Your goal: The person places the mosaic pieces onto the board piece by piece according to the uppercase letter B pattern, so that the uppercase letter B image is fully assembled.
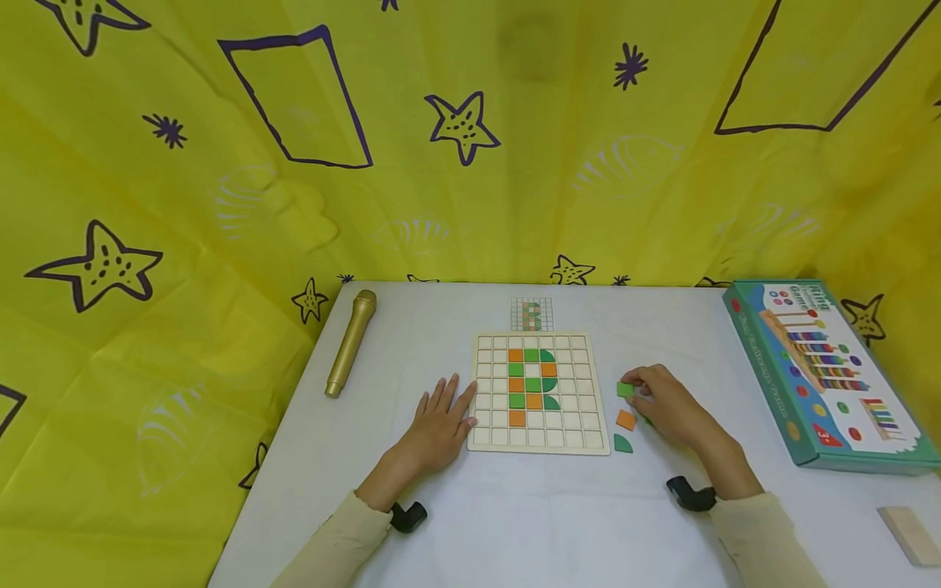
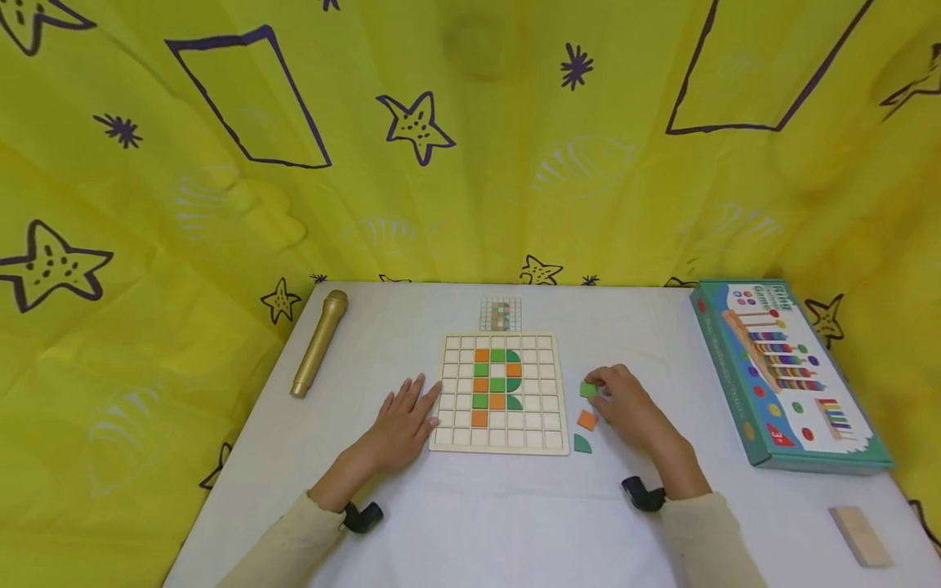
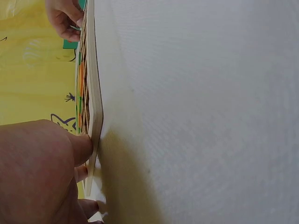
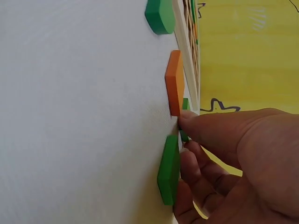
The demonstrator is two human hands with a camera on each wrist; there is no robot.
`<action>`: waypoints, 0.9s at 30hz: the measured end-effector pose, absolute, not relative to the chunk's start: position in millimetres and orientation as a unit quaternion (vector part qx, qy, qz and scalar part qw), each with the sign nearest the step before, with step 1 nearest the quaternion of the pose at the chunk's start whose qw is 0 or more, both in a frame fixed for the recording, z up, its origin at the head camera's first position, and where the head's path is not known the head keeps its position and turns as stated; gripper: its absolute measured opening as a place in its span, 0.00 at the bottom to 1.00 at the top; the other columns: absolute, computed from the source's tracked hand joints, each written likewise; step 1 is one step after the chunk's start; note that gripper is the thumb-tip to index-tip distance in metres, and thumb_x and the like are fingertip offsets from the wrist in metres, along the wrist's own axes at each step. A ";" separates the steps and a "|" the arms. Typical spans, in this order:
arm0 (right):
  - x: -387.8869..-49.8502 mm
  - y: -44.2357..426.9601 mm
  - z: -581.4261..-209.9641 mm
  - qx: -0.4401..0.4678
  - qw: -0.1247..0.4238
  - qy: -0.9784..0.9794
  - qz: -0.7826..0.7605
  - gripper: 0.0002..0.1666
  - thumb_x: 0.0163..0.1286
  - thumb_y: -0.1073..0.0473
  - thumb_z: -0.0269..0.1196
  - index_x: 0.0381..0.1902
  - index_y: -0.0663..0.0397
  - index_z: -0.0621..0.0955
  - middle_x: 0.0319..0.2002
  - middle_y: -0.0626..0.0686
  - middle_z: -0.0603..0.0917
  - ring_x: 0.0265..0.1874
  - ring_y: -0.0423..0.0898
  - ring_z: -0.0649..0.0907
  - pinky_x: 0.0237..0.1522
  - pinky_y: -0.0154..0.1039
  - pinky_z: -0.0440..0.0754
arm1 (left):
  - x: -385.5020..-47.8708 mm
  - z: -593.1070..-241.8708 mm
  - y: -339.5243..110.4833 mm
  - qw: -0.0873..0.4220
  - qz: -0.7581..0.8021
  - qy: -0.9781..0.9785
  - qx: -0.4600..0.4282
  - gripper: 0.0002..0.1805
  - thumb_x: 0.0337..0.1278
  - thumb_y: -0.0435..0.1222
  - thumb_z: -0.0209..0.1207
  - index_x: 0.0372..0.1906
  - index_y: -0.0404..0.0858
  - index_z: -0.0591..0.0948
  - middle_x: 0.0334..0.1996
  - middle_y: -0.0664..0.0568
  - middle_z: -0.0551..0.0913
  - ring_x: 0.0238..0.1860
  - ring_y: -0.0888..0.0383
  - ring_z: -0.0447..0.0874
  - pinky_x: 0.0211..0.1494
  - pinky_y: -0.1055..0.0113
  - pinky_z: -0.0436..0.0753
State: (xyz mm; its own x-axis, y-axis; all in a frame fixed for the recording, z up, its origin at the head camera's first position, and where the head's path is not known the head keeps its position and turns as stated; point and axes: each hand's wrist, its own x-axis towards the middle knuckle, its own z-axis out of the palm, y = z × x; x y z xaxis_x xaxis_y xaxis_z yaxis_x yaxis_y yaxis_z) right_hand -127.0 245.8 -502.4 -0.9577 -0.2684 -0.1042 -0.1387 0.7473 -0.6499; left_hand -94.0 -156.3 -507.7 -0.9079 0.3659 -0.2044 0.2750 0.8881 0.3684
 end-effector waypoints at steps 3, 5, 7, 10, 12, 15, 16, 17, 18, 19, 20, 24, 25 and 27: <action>-128.1 241.6 -504.5 -0.120 0.090 0.929 -0.339 0.17 0.76 0.67 0.63 0.59 0.67 0.79 0.54 0.66 0.78 0.50 0.58 0.81 0.55 0.58 0.80 | -94.3 -509.2 -156.9 0.135 0.167 0.962 0.168 0.33 0.87 0.50 0.41 0.87 0.46 0.53 0.86 0.38 0.45 0.86 0.36 0.39 0.82 0.33 0.48; -128.4 239.1 -505.5 -0.125 0.087 0.930 -0.335 0.16 0.76 0.67 0.63 0.58 0.68 0.79 0.53 0.65 0.78 0.49 0.57 0.81 0.54 0.57 0.81 | -94.6 -510.2 -157.2 0.136 0.166 0.962 0.169 0.33 0.87 0.50 0.41 0.87 0.47 0.53 0.86 0.38 0.45 0.86 0.36 0.38 0.82 0.33 0.48; -127.7 236.6 -505.4 -0.128 0.087 0.930 -0.333 0.16 0.76 0.67 0.63 0.58 0.68 0.79 0.53 0.65 0.78 0.49 0.56 0.81 0.54 0.56 0.81 | -94.9 -510.6 -157.4 0.136 0.167 0.962 0.169 0.33 0.87 0.50 0.41 0.87 0.47 0.53 0.86 0.38 0.45 0.86 0.36 0.38 0.82 0.33 0.48; -126.2 231.3 -503.7 -0.125 0.087 0.931 -0.331 0.16 0.78 0.66 0.62 0.59 0.68 0.78 0.55 0.65 0.77 0.50 0.57 0.80 0.56 0.56 0.81 | -95.2 -510.2 -157.4 0.137 0.167 0.962 0.169 0.34 0.87 0.50 0.41 0.87 0.47 0.53 0.86 0.38 0.45 0.86 0.36 0.38 0.82 0.33 0.48; -124.5 225.2 -501.0 -0.125 0.085 0.932 -0.330 0.16 0.79 0.66 0.61 0.60 0.68 0.78 0.56 0.65 0.76 0.51 0.57 0.80 0.57 0.56 0.81 | -95.3 -509.8 -157.4 0.137 0.166 0.962 0.169 0.34 0.87 0.51 0.41 0.87 0.47 0.52 0.86 0.38 0.45 0.86 0.36 0.38 0.82 0.33 0.48; -120.5 211.3 -495.6 -0.130 0.088 0.931 -0.331 0.16 0.80 0.66 0.61 0.61 0.67 0.78 0.56 0.65 0.76 0.50 0.55 0.80 0.56 0.54 0.82 | -95.2 -509.4 -157.4 0.138 0.164 0.962 0.168 0.34 0.87 0.51 0.41 0.87 0.47 0.52 0.86 0.39 0.45 0.86 0.37 0.38 0.82 0.33 0.48; -118.7 205.6 -494.0 -0.134 0.089 0.930 -0.330 0.16 0.79 0.66 0.61 0.61 0.66 0.79 0.56 0.64 0.76 0.50 0.55 0.80 0.55 0.53 0.83 | -95.1 -509.4 -157.4 0.139 0.164 0.962 0.168 0.34 0.87 0.51 0.41 0.87 0.47 0.52 0.86 0.39 0.45 0.86 0.36 0.38 0.82 0.33 0.48; -116.4 199.6 -492.4 -0.141 0.089 0.930 -0.328 0.16 0.79 0.66 0.62 0.60 0.66 0.79 0.56 0.63 0.77 0.50 0.54 0.80 0.55 0.53 0.83 | -95.0 -509.3 -157.5 0.139 0.164 0.962 0.168 0.34 0.87 0.51 0.41 0.87 0.47 0.52 0.86 0.38 0.45 0.86 0.36 0.38 0.82 0.33 0.48; -114.2 193.6 -491.7 -0.147 0.091 0.928 -0.329 0.16 0.78 0.66 0.63 0.60 0.65 0.79 0.55 0.61 0.77 0.49 0.53 0.80 0.54 0.52 0.83 | -95.0 -509.3 -157.5 0.139 0.165 0.962 0.168 0.34 0.87 0.51 0.41 0.87 0.47 0.53 0.86 0.38 0.45 0.86 0.36 0.38 0.82 0.33 0.48; -111.6 187.5 -490.8 -0.156 0.093 0.927 -0.328 0.16 0.78 0.65 0.63 0.60 0.64 0.80 0.55 0.60 0.77 0.49 0.52 0.80 0.54 0.52 0.83 | -95.0 -509.3 -157.5 0.138 0.165 0.962 0.168 0.34 0.87 0.51 0.41 0.87 0.47 0.53 0.86 0.38 0.45 0.86 0.36 0.38 0.82 0.33 0.48; -109.1 181.7 -490.8 -0.166 0.091 0.927 -0.323 0.16 0.78 0.65 0.64 0.60 0.63 0.81 0.55 0.59 0.78 0.50 0.52 0.80 0.56 0.53 0.82 | -94.9 -509.3 -157.5 0.138 0.165 0.962 0.168 0.34 0.87 0.50 0.41 0.87 0.47 0.53 0.86 0.38 0.45 0.86 0.36 0.38 0.82 0.33 0.48; -100.7 162.2 -493.9 -0.203 0.077 0.929 -0.298 0.15 0.76 0.64 0.66 0.58 0.61 0.83 0.54 0.55 0.80 0.51 0.52 0.81 0.56 0.54 0.81 | -95.1 -509.1 -157.6 0.139 0.165 0.962 0.168 0.34 0.87 0.51 0.41 0.87 0.47 0.52 0.86 0.39 0.44 0.86 0.36 0.38 0.82 0.33 0.47; -99.4 158.6 -495.1 -0.211 0.068 0.931 -0.290 0.15 0.76 0.64 0.66 0.57 0.61 0.83 0.53 0.55 0.80 0.50 0.52 0.82 0.56 0.54 0.81 | -95.1 -509.0 -157.5 0.138 0.165 0.962 0.168 0.34 0.87 0.51 0.41 0.87 0.47 0.52 0.86 0.39 0.44 0.86 0.36 0.38 0.82 0.33 0.47; -97.7 153.1 -497.8 -0.220 0.051 0.933 -0.281 0.14 0.74 0.64 0.67 0.56 0.59 0.84 0.51 0.53 0.81 0.48 0.50 0.82 0.54 0.52 0.81 | -95.2 -508.9 -157.5 0.139 0.165 0.962 0.168 0.34 0.87 0.51 0.41 0.87 0.47 0.52 0.86 0.39 0.44 0.86 0.36 0.38 0.82 0.33 0.47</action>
